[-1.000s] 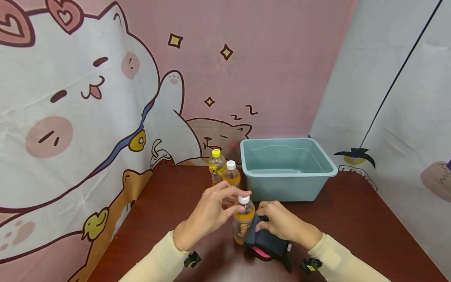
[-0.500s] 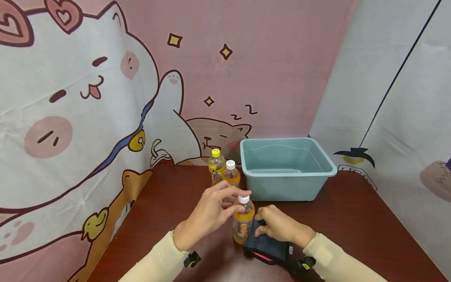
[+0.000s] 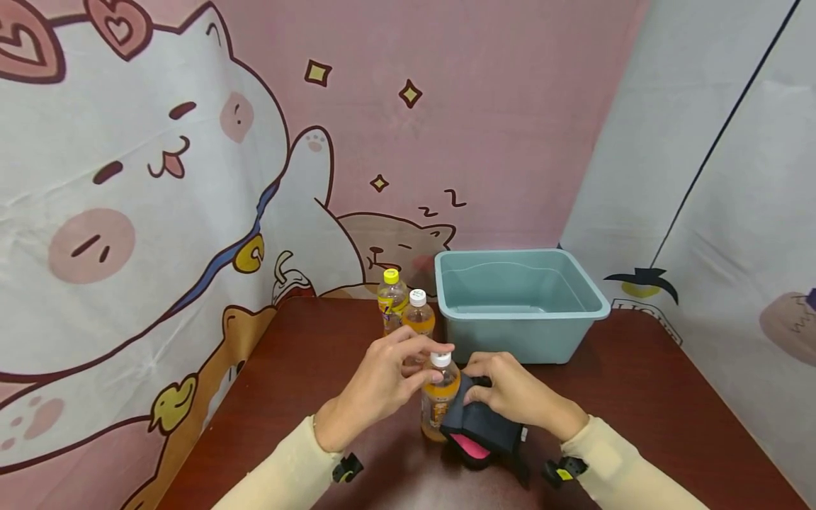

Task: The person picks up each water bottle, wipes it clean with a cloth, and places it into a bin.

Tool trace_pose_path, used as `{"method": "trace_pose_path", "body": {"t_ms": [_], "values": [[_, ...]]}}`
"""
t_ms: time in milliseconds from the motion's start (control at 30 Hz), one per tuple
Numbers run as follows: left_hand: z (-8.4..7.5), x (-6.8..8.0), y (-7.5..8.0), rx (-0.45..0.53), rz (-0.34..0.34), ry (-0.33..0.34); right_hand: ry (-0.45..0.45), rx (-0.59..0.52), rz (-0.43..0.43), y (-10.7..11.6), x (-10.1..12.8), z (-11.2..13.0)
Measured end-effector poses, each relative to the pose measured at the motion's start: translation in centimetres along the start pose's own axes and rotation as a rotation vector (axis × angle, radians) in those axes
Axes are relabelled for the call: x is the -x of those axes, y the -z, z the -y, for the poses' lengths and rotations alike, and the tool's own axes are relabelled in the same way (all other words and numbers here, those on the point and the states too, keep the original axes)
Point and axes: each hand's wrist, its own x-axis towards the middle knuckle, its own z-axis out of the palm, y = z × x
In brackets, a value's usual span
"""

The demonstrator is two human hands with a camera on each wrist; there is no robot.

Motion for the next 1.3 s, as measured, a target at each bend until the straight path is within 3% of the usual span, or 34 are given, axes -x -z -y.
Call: {"method": "trace_pose_path", "body": {"t_ms": [233, 500, 1067, 1300], "values": [[0.0, 0.2, -0.1, 0.0, -0.003, -0.012, 0.038, 0.001, -0.087, 1.5, 0.2, 1.0], [0.0, 0.0, -0.1, -0.017, -0.012, -0.046, 0.176, 0.016, -0.227, 2.8, -0.4, 2.2], [0.0, 0.1, 0.0, -0.005, -0.008, -0.043, 0.184, 0.072, -0.22, 2.7, -0.4, 2.9], [0.1, 0.1, -0.1, -0.013, -0.014, -0.055, 0.143, 0.086, -0.19, 2.2, 0.1, 2.3]]}}
